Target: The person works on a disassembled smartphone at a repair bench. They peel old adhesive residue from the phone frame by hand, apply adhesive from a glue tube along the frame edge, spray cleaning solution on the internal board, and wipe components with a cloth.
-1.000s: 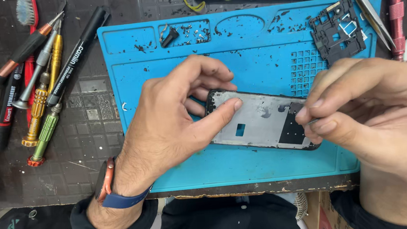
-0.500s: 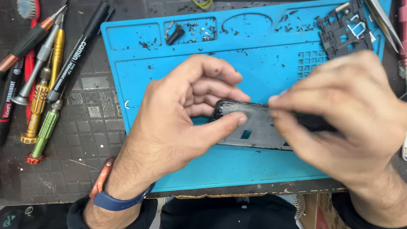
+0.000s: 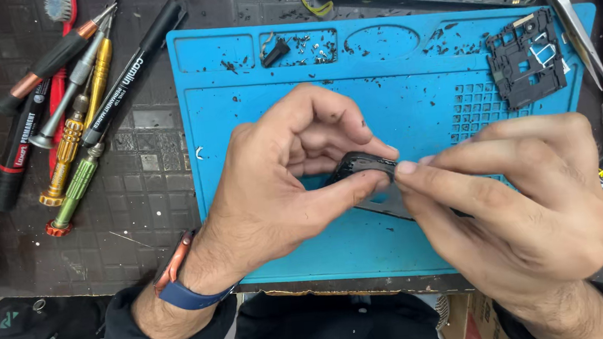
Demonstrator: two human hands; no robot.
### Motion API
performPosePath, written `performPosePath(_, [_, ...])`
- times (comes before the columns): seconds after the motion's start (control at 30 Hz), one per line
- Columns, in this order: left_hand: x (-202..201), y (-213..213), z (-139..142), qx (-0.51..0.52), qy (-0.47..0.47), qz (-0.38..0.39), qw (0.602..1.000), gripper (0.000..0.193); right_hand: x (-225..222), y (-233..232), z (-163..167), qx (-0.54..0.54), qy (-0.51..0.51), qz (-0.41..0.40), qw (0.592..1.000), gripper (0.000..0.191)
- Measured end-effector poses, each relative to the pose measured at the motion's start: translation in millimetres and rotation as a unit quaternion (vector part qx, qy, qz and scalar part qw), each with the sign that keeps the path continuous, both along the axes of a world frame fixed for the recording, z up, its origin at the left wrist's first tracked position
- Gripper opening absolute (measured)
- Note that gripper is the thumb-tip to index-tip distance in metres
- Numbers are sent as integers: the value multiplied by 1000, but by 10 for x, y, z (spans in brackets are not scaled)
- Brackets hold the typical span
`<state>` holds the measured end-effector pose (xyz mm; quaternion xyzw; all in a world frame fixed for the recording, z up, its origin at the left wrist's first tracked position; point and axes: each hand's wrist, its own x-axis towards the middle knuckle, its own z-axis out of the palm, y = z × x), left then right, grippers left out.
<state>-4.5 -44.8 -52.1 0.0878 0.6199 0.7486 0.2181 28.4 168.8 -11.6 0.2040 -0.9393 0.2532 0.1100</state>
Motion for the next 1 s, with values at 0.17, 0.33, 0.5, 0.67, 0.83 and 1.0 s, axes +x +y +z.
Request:
performPosePath(0.17, [-4,3,5,18,-8,9,1000,34,8,171,-20,-71,13,37,997,31])
performPosePath(0.33, [-9,20,15,13,16,11,1000,35,46,286,-29,-115,17,34,993,33])
performPosePath(0.5, [-5,34,0,7,23,11,1000,36,-31,331,-2,-120,14,64,991,37])
performPosePath(0.67, [-5,18,-24,19,29,7,999,36,-139,471,41,-97,-22,162,982,43])
performPosePath(0.83, [-11,6,-26,21,24,4,999,35,-25,450,7,-87,-20,120,989,43])
performPosePath(1.0, [4,7,-39,26,22,6,999,34,-48,479,-27,-92,-28,138,986,44])
